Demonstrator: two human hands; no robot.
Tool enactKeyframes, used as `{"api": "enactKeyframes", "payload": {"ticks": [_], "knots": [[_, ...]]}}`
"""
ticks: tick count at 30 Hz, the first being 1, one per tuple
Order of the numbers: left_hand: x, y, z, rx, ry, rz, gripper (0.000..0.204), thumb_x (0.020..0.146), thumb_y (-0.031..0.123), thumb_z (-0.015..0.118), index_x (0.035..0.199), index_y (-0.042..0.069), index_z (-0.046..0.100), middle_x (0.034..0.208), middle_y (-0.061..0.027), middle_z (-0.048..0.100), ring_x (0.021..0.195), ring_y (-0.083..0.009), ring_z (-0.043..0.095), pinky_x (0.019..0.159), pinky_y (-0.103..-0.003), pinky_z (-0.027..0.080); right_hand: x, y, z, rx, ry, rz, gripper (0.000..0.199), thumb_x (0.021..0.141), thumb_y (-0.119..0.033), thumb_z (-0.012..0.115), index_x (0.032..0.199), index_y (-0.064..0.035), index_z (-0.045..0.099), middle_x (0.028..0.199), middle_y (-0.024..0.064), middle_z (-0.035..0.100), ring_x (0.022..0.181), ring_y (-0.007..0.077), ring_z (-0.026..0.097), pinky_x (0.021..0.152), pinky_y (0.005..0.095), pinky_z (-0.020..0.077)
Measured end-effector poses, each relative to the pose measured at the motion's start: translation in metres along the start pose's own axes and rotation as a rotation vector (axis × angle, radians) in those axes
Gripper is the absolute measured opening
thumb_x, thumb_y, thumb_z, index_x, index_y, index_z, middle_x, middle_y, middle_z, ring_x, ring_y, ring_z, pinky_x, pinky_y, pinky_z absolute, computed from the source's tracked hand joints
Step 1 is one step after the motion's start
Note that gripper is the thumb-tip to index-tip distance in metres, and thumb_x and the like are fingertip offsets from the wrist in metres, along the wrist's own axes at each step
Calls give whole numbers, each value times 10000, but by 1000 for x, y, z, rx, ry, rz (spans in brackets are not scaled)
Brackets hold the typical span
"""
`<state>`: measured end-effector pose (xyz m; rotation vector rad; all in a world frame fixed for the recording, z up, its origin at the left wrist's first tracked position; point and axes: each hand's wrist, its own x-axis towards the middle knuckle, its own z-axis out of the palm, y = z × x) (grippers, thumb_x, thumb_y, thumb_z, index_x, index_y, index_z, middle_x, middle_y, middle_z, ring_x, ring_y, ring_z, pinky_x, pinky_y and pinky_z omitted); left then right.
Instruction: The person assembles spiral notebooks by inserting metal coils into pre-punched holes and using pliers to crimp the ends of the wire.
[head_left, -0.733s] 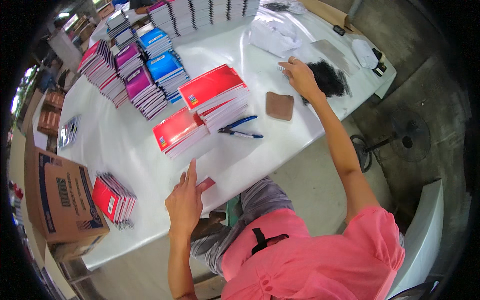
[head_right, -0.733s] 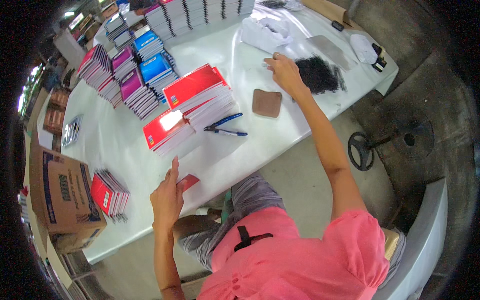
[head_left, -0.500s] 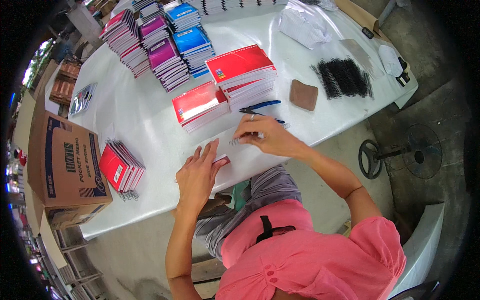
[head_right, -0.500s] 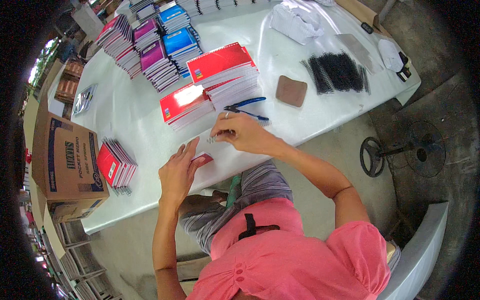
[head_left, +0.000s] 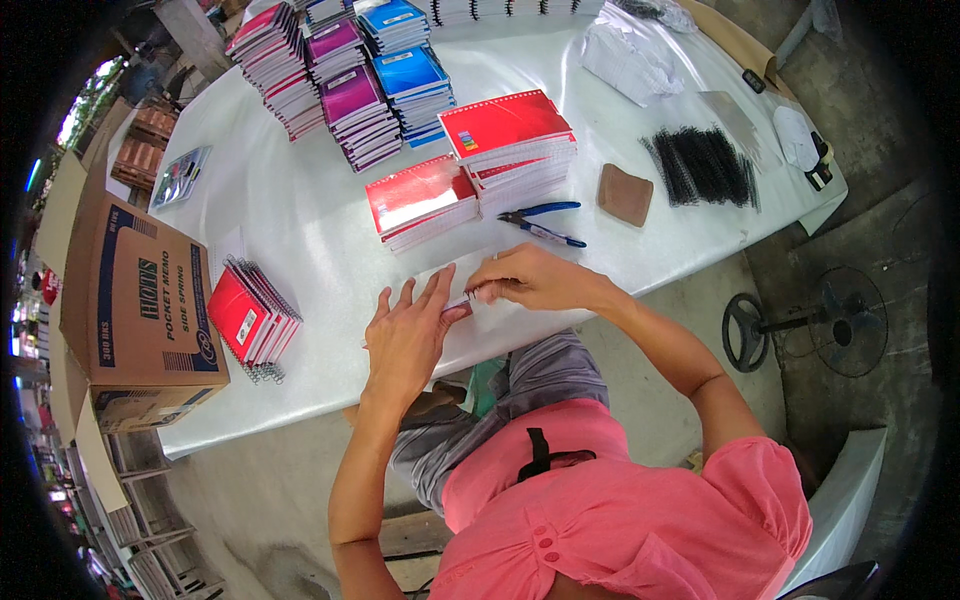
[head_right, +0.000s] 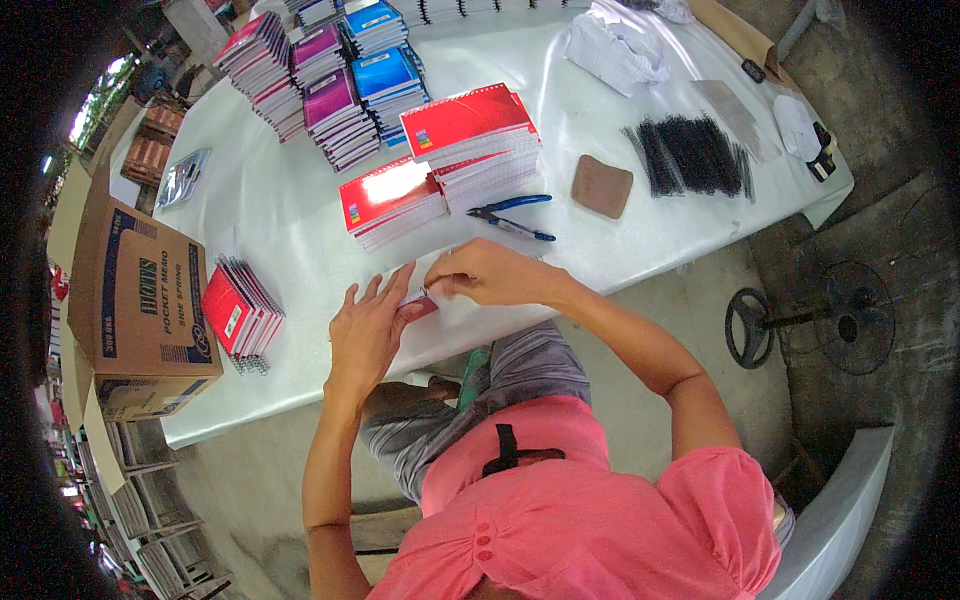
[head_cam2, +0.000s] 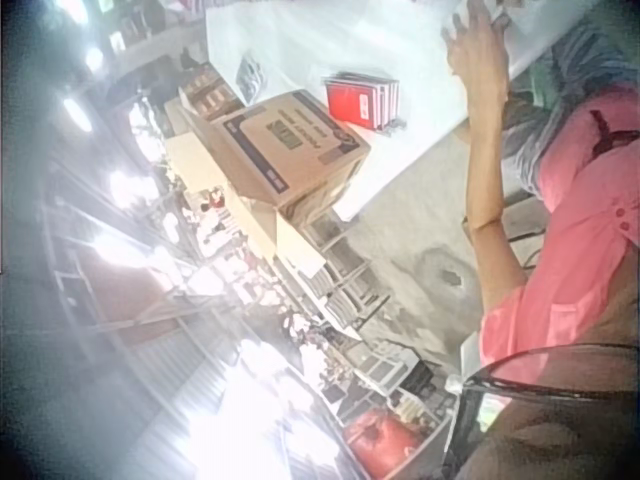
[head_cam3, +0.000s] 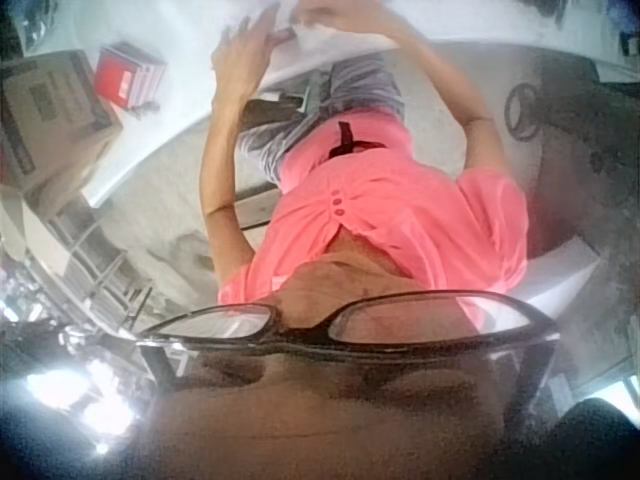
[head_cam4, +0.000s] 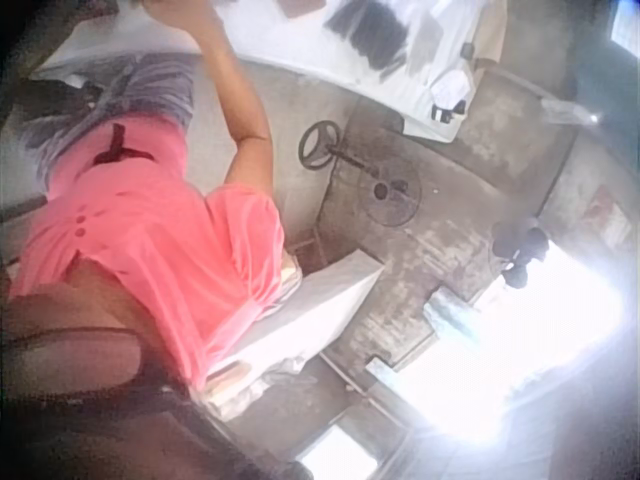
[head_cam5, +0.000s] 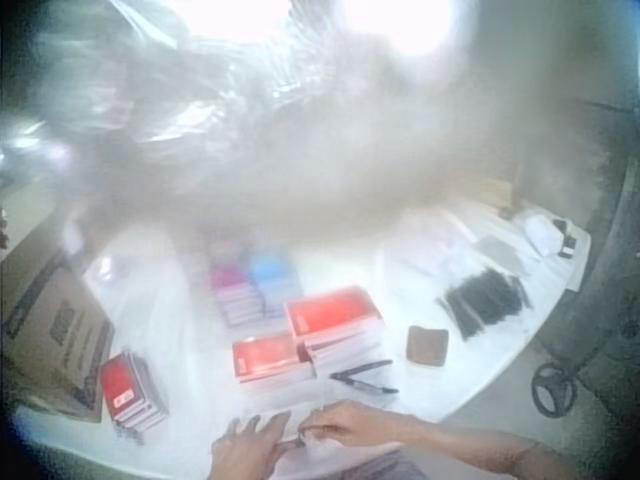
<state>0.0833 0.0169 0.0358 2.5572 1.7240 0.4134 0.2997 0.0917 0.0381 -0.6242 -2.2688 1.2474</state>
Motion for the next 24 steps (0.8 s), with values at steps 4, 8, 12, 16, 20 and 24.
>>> {"api": "enactKeyframes", "payload": {"ticks": [4, 8, 12, 16, 20, 24], "knots": [[3, 0, -2, 10, -44, -5, 547, 953, 399, 523, 1422, 132, 435, 1307, -73, 608, 1170, -351, 591, 1040, -531, 389, 0, -2, 5, -195, 135, -85, 176, 887, -3, 582, 1057, -28, 617, 810, 119, 623, 720, 267, 594, 679, 374, 473], [5, 3, -6, 0, -77, -37, 536, 955, 369, 535, 1422, 125, 435, 1304, -79, 607, 1162, -347, 595, 1008, -502, 430, -3, -2, 8, -312, 46, 12, 177, 858, -46, 647, 1029, -35, 599, 876, 108, 607, 859, 281, 578, 739, 380, 468], [4, -4, -2, -83, -6, -26, 529, 943, 314, 567, 1440, 200, 426, 1165, -205, 651, 975, -343, 661, 754, -453, 531, 0, 2, 10, -342, 126, -127, 147, 840, -120, 661, 940, -48, 582, 905, 105, 587, 882, 314, 549, 761, 413, 447], [9, 0, -12, -126, -138, -106, 514, 947, 332, 562, 1408, 134, 449, 1169, -143, 664, 1004, -365, 662, 744, -445, 547, 4, 13, 14, -309, 232, -274, 208, 792, -50, 691, 965, -57, 577, 901, 99, 582, 899, 308, 540, 781, 407, 442], [10, -4, -8, -142, -153, -114, 516, 942, 329, 571, 1407, 140, 451, 1145, -156, 669, 939, -366, 676, 686, -445, 544, 1, 11, 22, -271, 311, -244, 244, 772, -17, 700, 972, -66, 571, 909, 93, 578, 894, 307, 542, 781, 407, 442], [11, 0, -10, -135, -143, -136, 532, 935, 333, 579, 1423, 181, 431, 1153, -145, 663, 888, -361, 676, 680, -460, 534, -3, 1, 19, -435, 126, 2, 146, 860, -124, 650, 960, -64, 563, 935, 102, 588, 906, 331, 579, 755, 427, 461]]}}
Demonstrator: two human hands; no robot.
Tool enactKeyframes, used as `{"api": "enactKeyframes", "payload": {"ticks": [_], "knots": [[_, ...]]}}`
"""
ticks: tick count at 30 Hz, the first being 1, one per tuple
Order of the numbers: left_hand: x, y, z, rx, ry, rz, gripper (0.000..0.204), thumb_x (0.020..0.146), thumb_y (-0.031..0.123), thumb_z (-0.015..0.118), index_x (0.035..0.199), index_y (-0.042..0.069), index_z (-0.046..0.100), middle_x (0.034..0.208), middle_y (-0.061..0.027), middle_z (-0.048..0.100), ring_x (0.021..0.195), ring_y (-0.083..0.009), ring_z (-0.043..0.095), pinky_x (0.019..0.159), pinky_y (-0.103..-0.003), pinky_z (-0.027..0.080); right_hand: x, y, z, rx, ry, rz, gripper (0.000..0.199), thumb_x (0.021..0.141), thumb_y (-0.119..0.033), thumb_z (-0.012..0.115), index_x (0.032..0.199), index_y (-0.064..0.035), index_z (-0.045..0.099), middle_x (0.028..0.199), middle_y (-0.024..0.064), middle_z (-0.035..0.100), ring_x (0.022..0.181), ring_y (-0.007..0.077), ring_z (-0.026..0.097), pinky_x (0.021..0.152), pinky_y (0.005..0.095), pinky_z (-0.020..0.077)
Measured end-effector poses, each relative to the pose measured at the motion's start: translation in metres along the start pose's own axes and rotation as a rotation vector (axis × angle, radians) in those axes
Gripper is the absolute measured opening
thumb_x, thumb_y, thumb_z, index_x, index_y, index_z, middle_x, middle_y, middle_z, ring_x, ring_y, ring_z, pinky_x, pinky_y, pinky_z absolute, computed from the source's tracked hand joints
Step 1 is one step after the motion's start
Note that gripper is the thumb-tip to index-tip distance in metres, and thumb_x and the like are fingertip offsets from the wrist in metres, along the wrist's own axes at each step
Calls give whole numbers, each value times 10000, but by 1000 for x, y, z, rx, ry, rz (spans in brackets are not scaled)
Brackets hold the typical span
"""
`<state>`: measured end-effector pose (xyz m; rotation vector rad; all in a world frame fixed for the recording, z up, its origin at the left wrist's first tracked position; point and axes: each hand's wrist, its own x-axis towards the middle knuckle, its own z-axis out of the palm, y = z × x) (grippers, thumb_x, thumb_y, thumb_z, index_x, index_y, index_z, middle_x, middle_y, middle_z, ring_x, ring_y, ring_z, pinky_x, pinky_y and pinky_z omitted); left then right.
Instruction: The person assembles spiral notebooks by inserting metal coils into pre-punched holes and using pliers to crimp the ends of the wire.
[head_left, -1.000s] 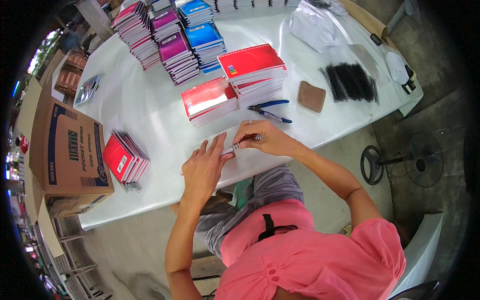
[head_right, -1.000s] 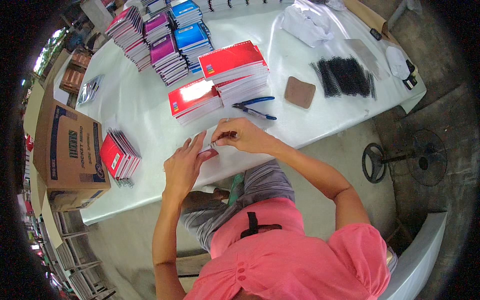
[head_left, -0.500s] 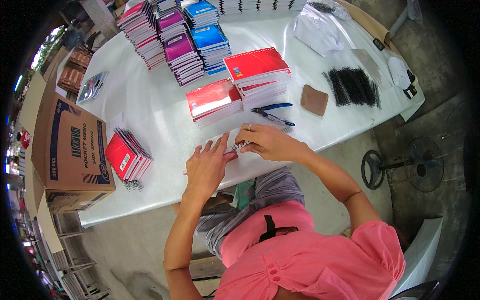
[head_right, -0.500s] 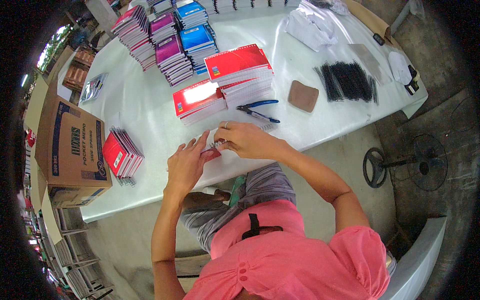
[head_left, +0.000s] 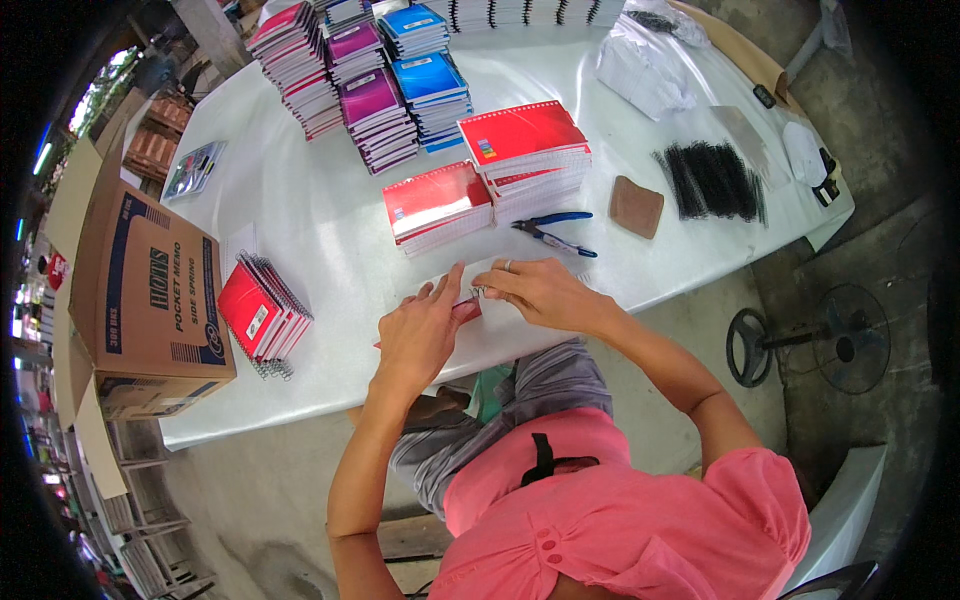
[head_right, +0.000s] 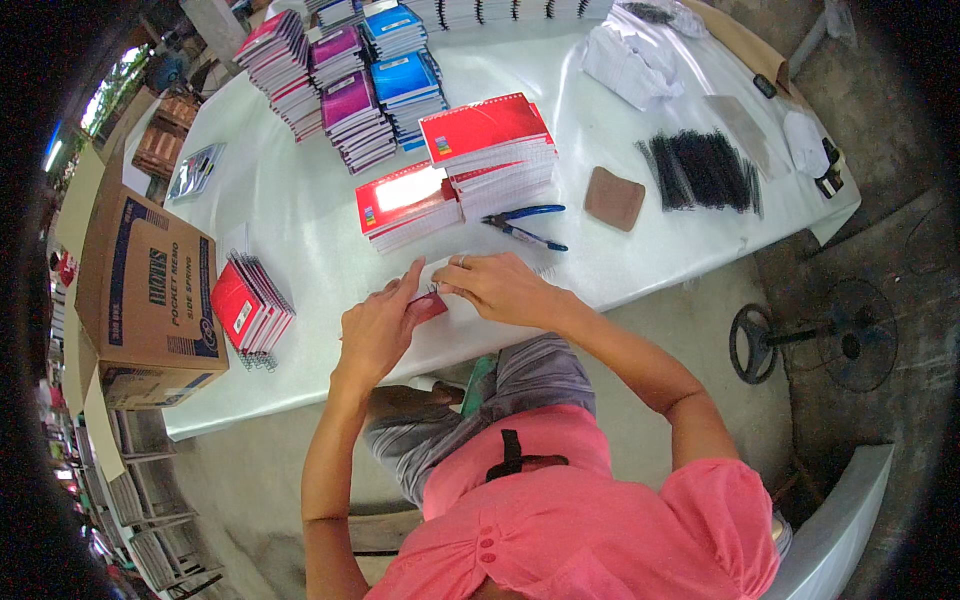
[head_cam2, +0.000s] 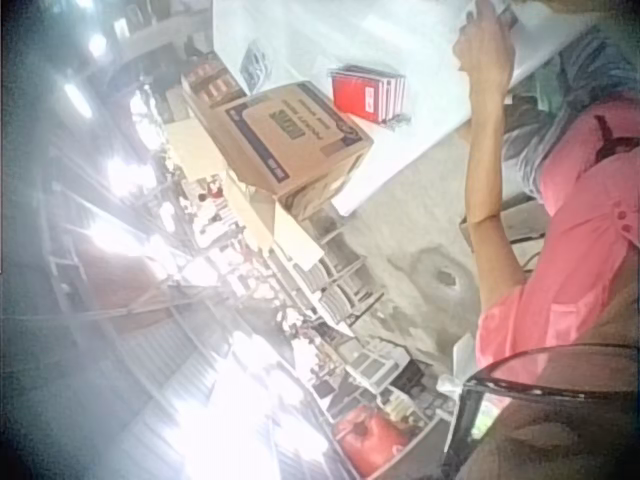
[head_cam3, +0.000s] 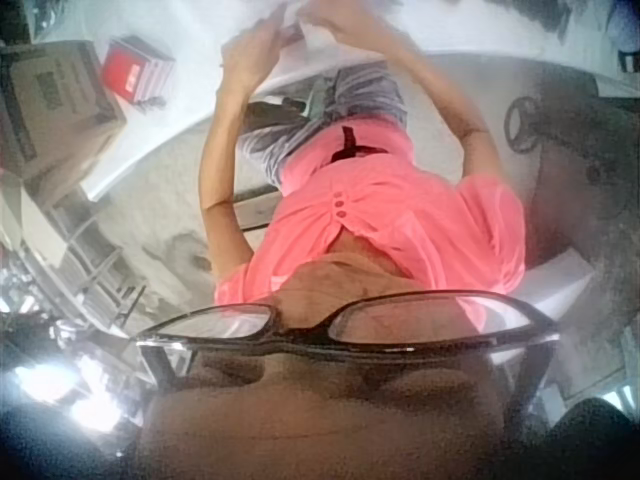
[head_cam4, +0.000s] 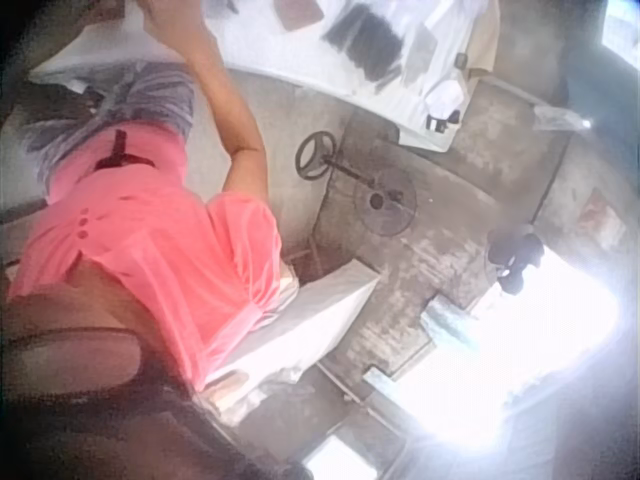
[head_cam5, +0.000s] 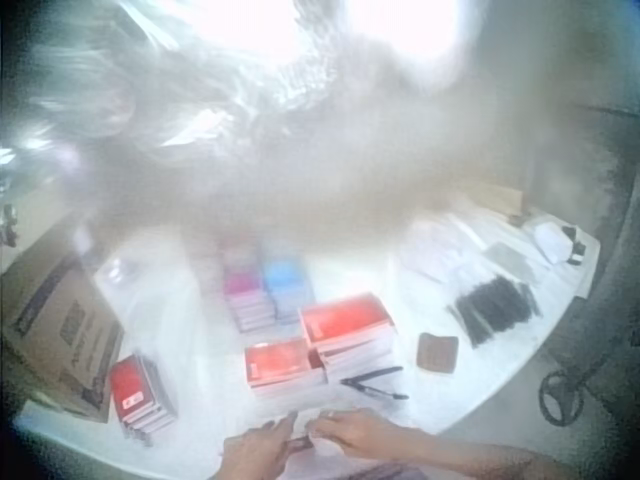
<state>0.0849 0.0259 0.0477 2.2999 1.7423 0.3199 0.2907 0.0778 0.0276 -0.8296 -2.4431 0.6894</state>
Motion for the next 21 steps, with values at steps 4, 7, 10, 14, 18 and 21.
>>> {"api": "enactKeyframes", "payload": {"ticks": [4, 7, 10, 14, 18, 21], "knots": [[0, 8, 1, -102, 59, 44, 538, 926, 366, 585, 1429, 255, 427, 1229, -86, 643, 900, -335, 674, 677, -465, 529, 2, -11, -4, -7, 46, 82, 172, 910, -201, 606, 997, -59, 565, 931, 121, 603, 897, 350, 600, 736, 455, 469], [3, 1, 10, 48, 62, 139, 488, 911, 387, 598, 1376, 277, 498, 1279, -18, 625, 933, -305, 675, 699, -445, 535, -3, -2, -4, -129, -7, -99, 170, 900, -179, 616, 997, -44, 580, 953, 135, 607, 912, 348, 604, 748, 455, 476], [0, -2, -3, 82, -237, 174, 437, 897, 400, 605, 1313, 272, 563, 1296, 19, 613, 961, -278, 673, 722, -433, 536, -13, 4, -22, -54, -176, -28, 173, 851, -143, 667, 956, -28, 592, 981, 150, 601, 978, 335, 598, 790, 432, 479], [-8, 6, -10, -14, -271, 259, 421, 884, 428, 600, 1271, 263, 599, 1309, 29, 603, 991, -254, 667, 741, -430, 533, -45, 75, -89, -289, 170, 169, 372, 663, -179, 827, 951, -80, 612, 1210, 137, 587, 1107, 342, 533, 923, 436, 429], [-9, 10, 0, -15, -229, 352, 505, 869, 461, 596, 1330, 262, 544, 1322, 27, 594, 1081, -260, 637, 782, -422, 535, -77, 125, -139, -384, 98, 327, 471, 619, -213, 859, 1022, -93, 646, 1183, 134, 581, 1132, 338, 510, 966, 411, 413], [-15, 5, 2, 55, -69, 346, 638, 842, 491, 606, 1416, 265, 444, 1313, -17, 600, 1119, -297, 620, 810, -421, 534, -74, 124, -150, -126, 19, 493, 493, 676, -266, 840, 1114, -115, 672, 1116, 139, 591, 1094, 335, 535, 962, 400, 430]]}}
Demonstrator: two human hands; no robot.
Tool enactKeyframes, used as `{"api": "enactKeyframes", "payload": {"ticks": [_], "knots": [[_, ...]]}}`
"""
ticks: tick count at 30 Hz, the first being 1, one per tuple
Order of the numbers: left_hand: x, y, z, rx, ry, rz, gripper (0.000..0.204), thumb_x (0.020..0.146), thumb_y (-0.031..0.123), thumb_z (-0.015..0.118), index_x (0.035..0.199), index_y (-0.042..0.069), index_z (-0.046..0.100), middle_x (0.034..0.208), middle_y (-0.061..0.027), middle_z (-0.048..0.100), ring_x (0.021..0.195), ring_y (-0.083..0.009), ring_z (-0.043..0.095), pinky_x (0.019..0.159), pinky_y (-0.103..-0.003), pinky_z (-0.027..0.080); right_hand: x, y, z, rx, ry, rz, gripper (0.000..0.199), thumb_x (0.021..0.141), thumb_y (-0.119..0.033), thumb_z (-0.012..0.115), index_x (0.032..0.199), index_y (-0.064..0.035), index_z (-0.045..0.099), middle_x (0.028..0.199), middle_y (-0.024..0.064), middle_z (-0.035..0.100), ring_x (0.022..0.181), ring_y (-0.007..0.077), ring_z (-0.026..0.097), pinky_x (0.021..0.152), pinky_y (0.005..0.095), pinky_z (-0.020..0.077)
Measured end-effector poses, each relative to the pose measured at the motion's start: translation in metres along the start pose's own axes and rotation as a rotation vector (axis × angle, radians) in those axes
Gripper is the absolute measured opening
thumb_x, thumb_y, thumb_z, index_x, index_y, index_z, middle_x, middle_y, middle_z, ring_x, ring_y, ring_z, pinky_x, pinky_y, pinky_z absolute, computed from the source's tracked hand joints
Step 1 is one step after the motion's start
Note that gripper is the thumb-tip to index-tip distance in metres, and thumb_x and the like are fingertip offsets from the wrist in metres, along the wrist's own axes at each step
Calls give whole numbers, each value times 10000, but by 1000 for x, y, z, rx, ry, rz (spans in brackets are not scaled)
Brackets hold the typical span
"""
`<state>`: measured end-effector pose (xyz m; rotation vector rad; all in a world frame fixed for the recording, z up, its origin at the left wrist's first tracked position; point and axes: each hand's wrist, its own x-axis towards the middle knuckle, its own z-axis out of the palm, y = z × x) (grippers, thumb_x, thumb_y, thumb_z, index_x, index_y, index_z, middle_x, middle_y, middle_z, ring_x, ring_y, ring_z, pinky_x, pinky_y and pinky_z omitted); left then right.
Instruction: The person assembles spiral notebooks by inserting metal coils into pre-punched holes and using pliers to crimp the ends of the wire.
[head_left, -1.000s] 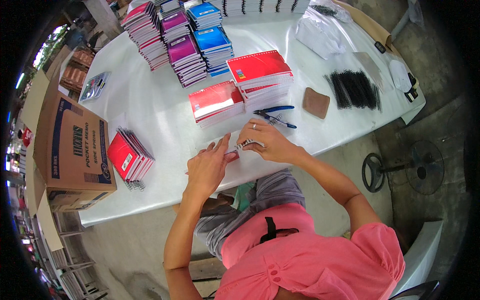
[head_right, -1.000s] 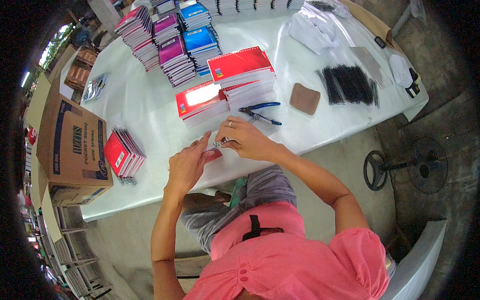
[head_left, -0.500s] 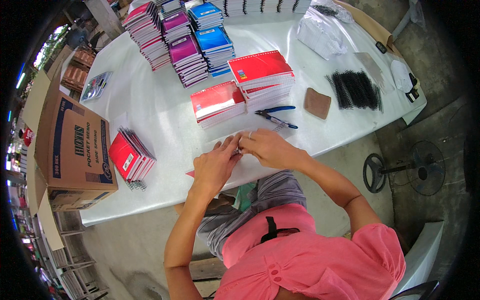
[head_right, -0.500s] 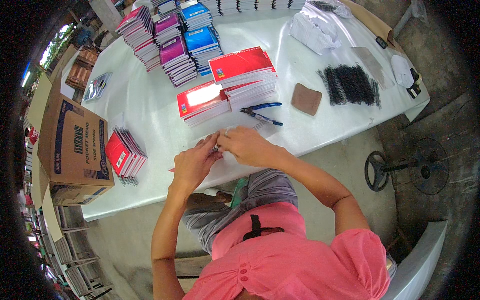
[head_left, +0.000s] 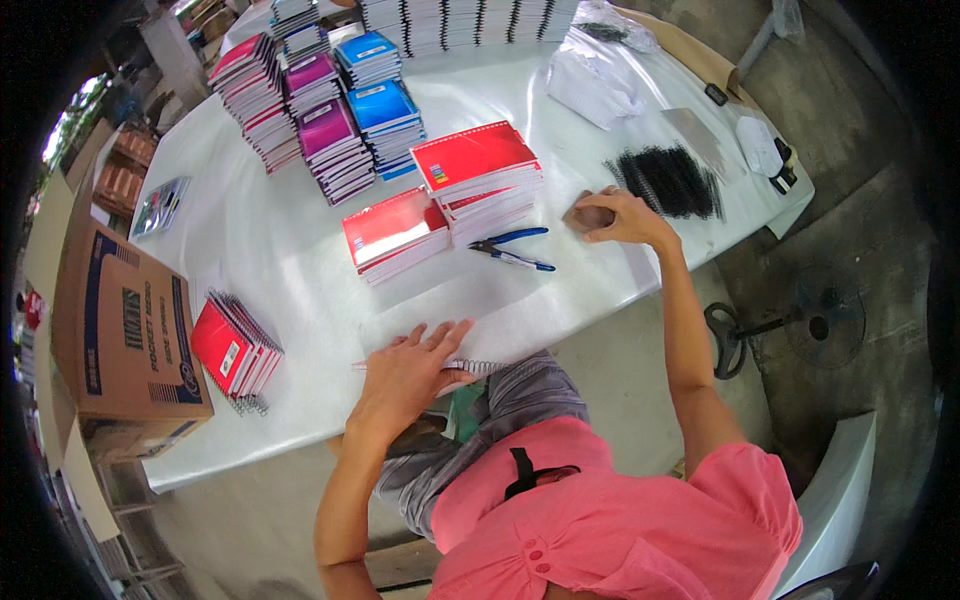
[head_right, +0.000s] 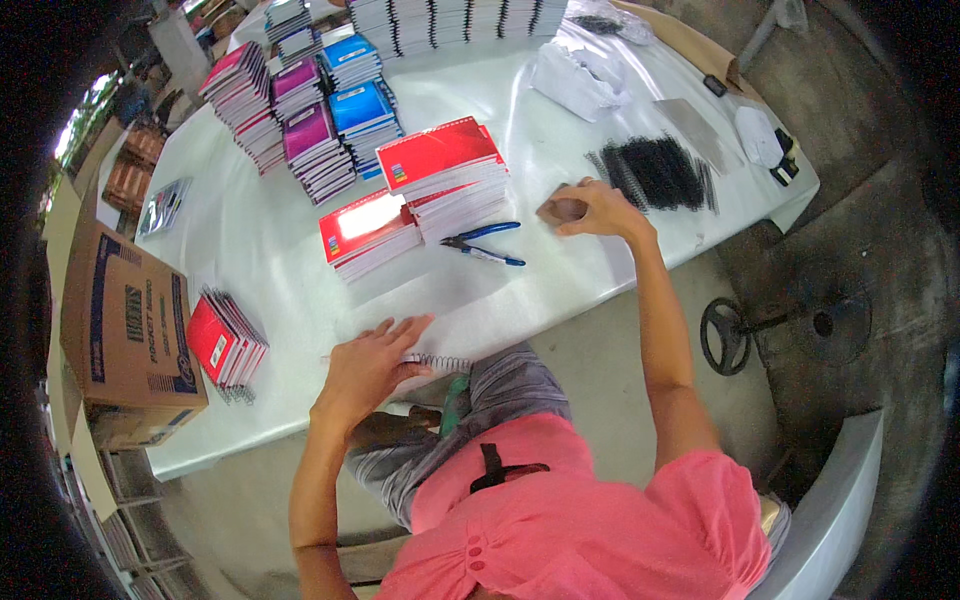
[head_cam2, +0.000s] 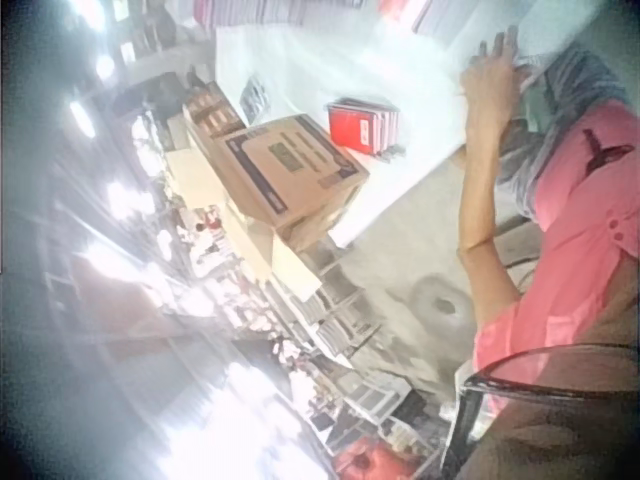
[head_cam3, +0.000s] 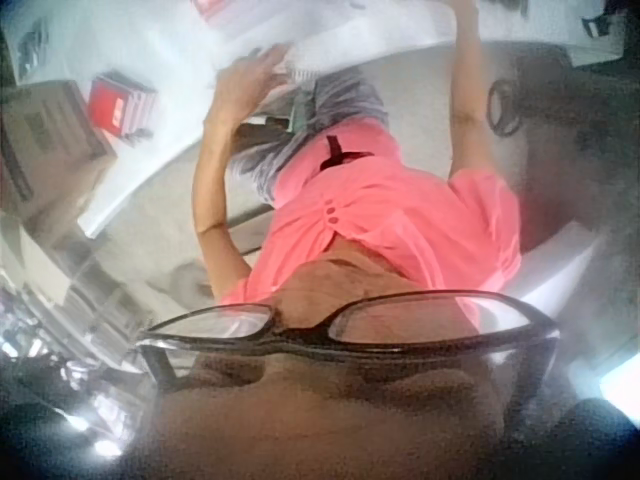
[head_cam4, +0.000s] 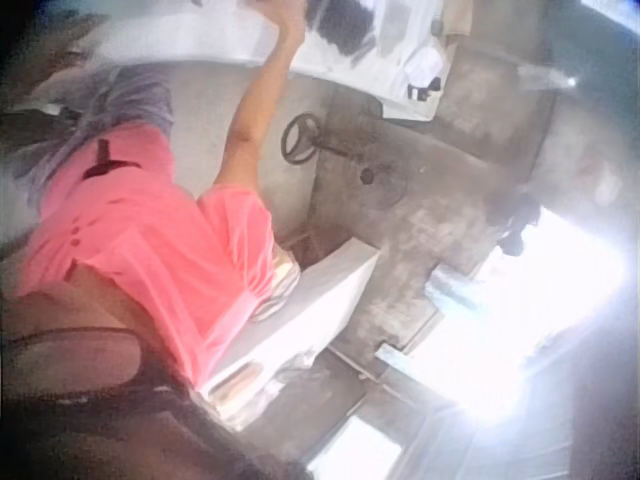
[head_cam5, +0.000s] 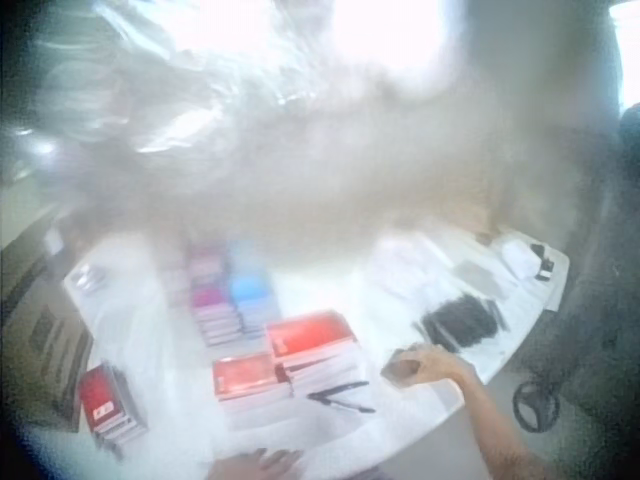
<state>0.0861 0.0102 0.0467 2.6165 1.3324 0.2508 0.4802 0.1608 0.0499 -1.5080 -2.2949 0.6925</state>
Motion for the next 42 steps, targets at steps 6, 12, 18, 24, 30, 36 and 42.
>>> {"api": "enactKeyframes", "payload": {"ticks": [6, 12, 18, 24, 30, 36, 42], "knots": [[-6, -6, -4, 58, 51, -150, 845, 794, 542, 629, 1495, 192, 316, 1250, -116, 625, 1072, -347, 637, 798, -418, 546, 0, -108, 42, 742, -535, -483, 534, 859, -380, 684, 1231, 1, 633, 1215, 153, 620, 1053, 241, 574, 928, 367, 440], [-3, -9, -13, -9, 9, -210, 906, 775, 546, 661, 1510, 175, 282, 1162, -142, 652, 970, -352, 659, 733, -412, 547, 26, -123, 97, 700, -806, -474, 580, 855, -414, 680, 1252, 5, 620, 1280, 137, 604, 1114, 226, 565, 902, 338, 430], [0, -16, -11, -99, 4, -215, 970, 777, 530, 682, 1544, 216, 178, 1138, -167, 660, 943, -377, 654, 707, -454, 530, 23, -131, 97, 767, -726, -477, 633, 840, -505, 663, 1262, -35, 627, 1252, 114, 616, 1098, 222, 576, 919, 343, 442], [-1, -16, -19, -100, -35, -228, 1017, 755, 506, 717, 1540, 167, 167, 1263, -152, 606, 989, -369, 649, 752, -435, 549, 30, -131, 105, 660, -668, -515, 572, 850, -476, 659, 1251, -68, 637, 1221, 104, 630, 1077, 218, 589, 914, 340, 455], [-10, -25, -12, 0, 22, -259, 978, 739, 542, 718, 1532, 271, 213, 1150, -160, 661, 952, -357, 653, 740, -454, 525, 38, -141, 109, 672, -692, -489, 548, 852, -446, 665, 1245, -65, 642, 1207, 105, 638, 1058, 215, 580, 897, 331, 457], [-10, -33, -18, 0, 12, -301, 895, 734, 558, 709, 1498, 324, 305, 1162, -193, 658, 996, -339, 660, 761, -421, 537, 50, -144, 114, 666, -698, -522, 585, 856, -457, 664, 1281, -58, 619, 1198, 109, 645, 1072, 212, 592, 892, 323, 454], [2, -44, -19, -90, -35, -400, 935, 714, 496, 751, 1506, 310, 291, 1246, -202, 613, 1043, -366, 634, 790, -445, 529, 54, -156, 103, 740, -699, -427, 681, 831, -533, 656, 1307, -49, 602, 1227, 108, 640, 1070, 211, 595, 950, 336, 423]]}}
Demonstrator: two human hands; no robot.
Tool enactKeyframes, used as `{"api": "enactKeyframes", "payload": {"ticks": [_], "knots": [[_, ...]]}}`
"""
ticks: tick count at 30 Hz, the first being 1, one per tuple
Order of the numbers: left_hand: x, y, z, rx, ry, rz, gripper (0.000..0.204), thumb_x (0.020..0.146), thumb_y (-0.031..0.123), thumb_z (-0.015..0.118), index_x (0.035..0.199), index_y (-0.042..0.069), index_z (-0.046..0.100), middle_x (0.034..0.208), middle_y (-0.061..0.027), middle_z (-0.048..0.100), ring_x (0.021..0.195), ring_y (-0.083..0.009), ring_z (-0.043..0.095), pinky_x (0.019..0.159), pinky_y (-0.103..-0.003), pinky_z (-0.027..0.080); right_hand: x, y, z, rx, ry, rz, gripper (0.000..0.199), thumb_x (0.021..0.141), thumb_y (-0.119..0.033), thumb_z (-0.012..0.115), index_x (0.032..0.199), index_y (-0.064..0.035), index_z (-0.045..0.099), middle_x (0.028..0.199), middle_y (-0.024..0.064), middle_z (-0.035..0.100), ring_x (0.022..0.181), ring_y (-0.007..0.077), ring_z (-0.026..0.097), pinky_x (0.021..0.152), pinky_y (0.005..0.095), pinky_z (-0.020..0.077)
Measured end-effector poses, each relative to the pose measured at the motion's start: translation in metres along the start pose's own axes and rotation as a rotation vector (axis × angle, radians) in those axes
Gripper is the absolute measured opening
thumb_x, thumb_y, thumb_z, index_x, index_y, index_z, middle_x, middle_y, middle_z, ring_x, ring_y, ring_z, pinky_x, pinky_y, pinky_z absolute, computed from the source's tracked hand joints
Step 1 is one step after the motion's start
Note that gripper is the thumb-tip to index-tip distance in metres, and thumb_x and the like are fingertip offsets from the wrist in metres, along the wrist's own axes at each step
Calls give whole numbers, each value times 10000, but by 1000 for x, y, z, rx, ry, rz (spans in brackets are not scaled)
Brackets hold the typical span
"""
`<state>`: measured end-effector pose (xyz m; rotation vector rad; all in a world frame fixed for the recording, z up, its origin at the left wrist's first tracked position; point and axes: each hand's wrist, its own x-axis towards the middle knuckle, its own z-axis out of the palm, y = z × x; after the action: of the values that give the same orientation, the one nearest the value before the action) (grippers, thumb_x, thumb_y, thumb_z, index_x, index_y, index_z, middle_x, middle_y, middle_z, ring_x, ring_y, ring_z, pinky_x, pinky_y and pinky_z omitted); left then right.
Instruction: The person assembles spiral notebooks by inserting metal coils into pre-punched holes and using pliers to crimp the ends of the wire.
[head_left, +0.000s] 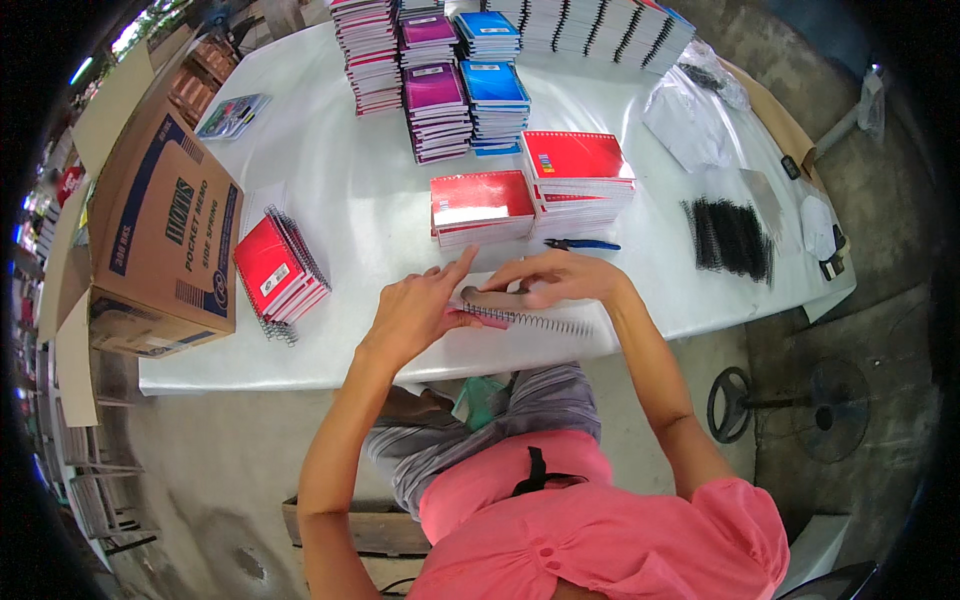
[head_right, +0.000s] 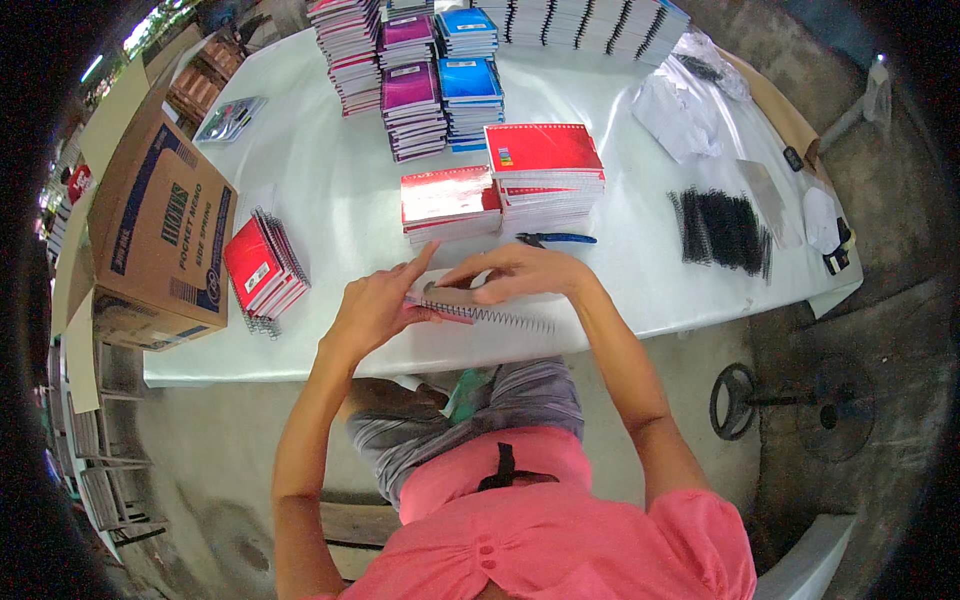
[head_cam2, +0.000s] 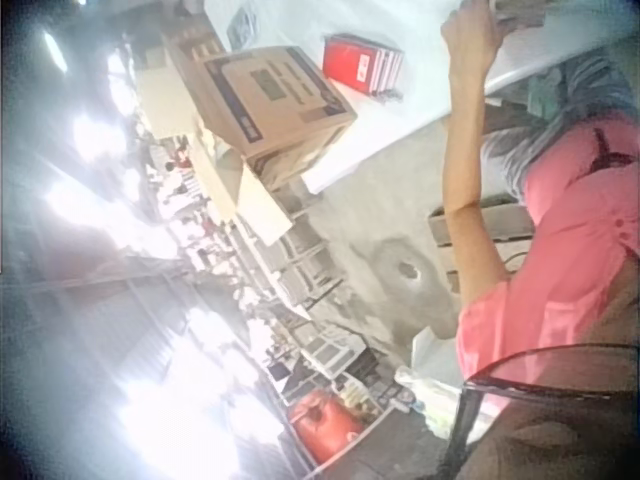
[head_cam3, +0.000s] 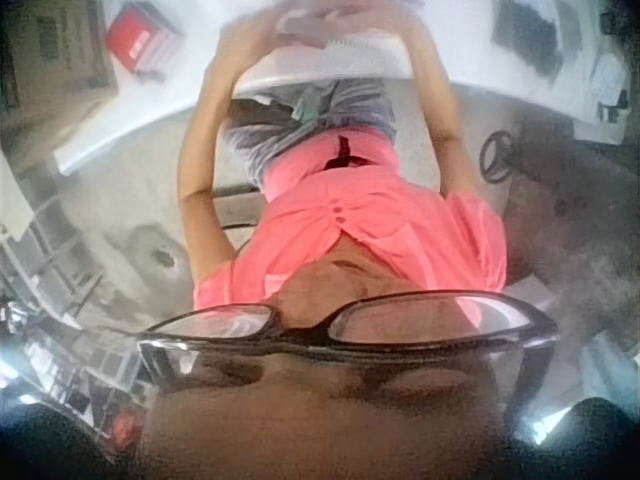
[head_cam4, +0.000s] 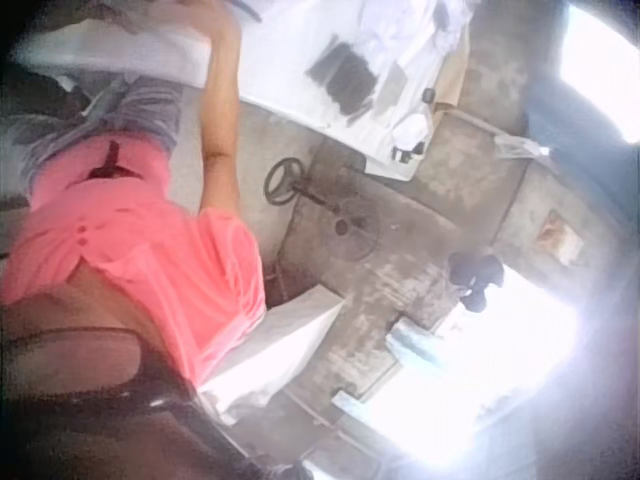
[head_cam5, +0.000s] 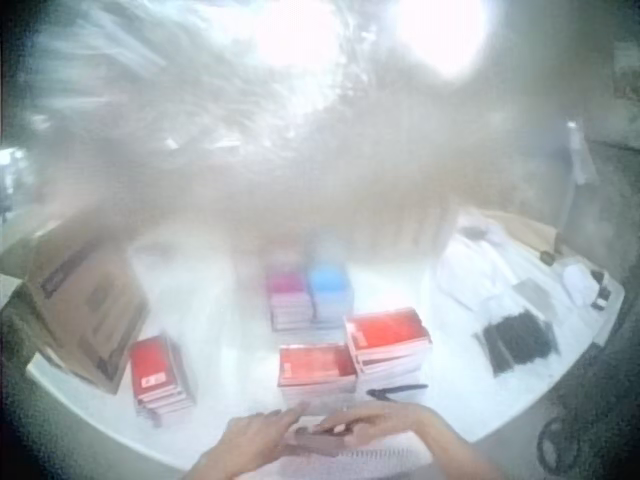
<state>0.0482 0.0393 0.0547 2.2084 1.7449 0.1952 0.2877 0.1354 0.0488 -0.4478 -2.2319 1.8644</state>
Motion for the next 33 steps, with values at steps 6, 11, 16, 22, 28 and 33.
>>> {"api": "enactKeyframes", "payload": {"ticks": [6, 11, 16, 22, 28, 33], "knots": [[5, -11, 4, -212, 187, 133, 1088, 656, 278, 843, 1538, 230, 206, 1463, -183, 428, 1293, -388, 447, 1009, -442, 451, 2, 4, -6, 2, 47, 10, 666, 813, -511, 671, 1299, -61, 611, 1233, 90, 631, 1084, 194, 570, 937, 338, 420], [-1, -12, 11, -543, 373, 134, 1204, 595, 65, 870, 1551, 180, 147, 1528, -218, 315, 1417, -366, 307, 1117, -420, 374, 7, 3, -8, -83, 32, 82, 703, 782, -535, 684, 1277, -41, 619, 1224, 67, 624, 1068, 176, 555, 901, 326, 425], [-9, -26, 50, -1031, 433, -10, 1203, 605, 10, 859, 1552, 157, 132, 1525, -175, 354, 1364, -252, 423, 1070, -357, 429, 19, 2, -1, -203, -22, 140, 653, 806, -477, 699, 1288, -44, 616, 1245, 119, 637, 1146, 215, 580, 981, 338, 432], [-9, -37, 62, -1289, 299, 10, 1054, 671, -88, 776, 1543, 151, 234, 1490, -179, 415, 1398, -256, 371, 1072, -307, 393, 26, -4, 4, -265, -30, 142, 596, 856, -415, 668, 1299, -20, 600, 1250, 123, 634, 1158, 226, 580, 998, 343, 426], [-11, -42, 67, -1234, 303, -6, 967, 701, -102, 759, 1519, 171, 321, 1452, -123, 493, 1305, -163, 471, 963, -230, 407, 28, -9, 7, -267, -34, 133, 542, 883, -395, 647, 1276, -23, 617, 1230, 123, 641, 1124, 198, 589, 950, 345, 461], [-13, -41, 65, -1274, 271, -6, 964, 709, -130, 722, 1528, 150, 299, 1491, -146, 430, 1383, -208, 383, 1043, -277, 389, 30, 4, 7, -41, 5, 18, 537, 870, -429, 665, 1286, -92, 628, 1216, 79, 654, 1097, 171, 595, 903, 338, 485]]}}
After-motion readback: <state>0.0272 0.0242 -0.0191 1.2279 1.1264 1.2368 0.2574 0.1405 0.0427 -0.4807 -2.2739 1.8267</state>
